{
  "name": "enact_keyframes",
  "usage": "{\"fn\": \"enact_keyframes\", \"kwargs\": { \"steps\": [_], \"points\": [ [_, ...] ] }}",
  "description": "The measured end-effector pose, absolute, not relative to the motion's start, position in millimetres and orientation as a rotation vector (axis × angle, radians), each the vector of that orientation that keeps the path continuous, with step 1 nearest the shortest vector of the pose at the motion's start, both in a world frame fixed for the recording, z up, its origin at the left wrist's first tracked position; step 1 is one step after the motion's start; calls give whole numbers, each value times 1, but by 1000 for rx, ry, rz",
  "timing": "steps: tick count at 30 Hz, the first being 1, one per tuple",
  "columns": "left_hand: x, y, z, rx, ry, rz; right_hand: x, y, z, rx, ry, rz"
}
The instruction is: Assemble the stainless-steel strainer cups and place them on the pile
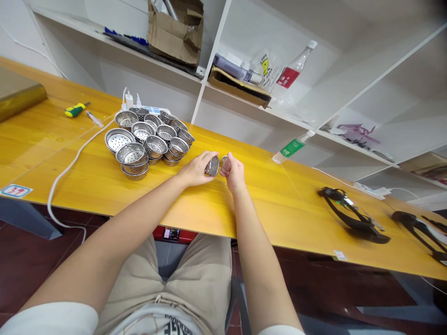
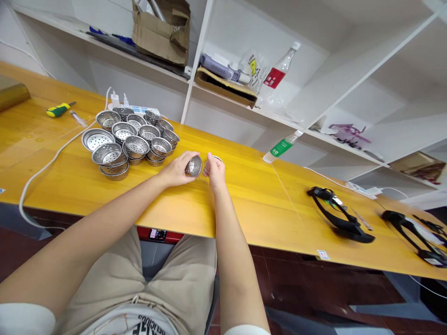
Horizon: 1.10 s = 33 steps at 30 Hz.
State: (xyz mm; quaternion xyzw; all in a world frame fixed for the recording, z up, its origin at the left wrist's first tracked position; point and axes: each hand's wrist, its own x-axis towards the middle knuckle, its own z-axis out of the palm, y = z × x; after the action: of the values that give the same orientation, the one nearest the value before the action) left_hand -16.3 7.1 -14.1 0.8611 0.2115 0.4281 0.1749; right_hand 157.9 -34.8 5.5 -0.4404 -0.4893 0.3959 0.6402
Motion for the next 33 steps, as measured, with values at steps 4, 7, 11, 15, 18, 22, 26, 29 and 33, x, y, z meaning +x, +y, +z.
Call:
{"fn": "enact_keyframes", "kwargs": {
  "steps": [4, 7, 11, 15, 18, 22, 26, 29, 33],
  "points": [
    [-17, 7, -14, 2445, 607, 1201, 159, -34, 5, -970, -1117, 915],
    [-17, 7, -14, 2448, 614, 1191, 159, -34, 5, -981, -1116, 906],
    [-16, 7, -15, 2449, 614, 1185, 158, -36, 6, -996, -1137, 879],
    [-13, 7, -16, 2420, 623, 1204, 155, -38, 7, -1066, -1185, 798],
    [-11, 7, -15, 2346, 657, 1214, 153, -38, 7, -1098, -1212, 811],
    [-6, 8, -16, 2184, 625, 1255, 150, -38, 6, -1086, -1238, 886],
    [-2, 11, -22, 2035, 544, 1211, 146, -38, 6, -1109, -1242, 901],
    [2, 11, -25, 1894, 490, 1153, 145, -37, 4, -1137, -1203, 912],
    [4, 10, -23, 1755, 522, 1148, 145, -35, 3, -1184, -1205, 909]
  ]
}}
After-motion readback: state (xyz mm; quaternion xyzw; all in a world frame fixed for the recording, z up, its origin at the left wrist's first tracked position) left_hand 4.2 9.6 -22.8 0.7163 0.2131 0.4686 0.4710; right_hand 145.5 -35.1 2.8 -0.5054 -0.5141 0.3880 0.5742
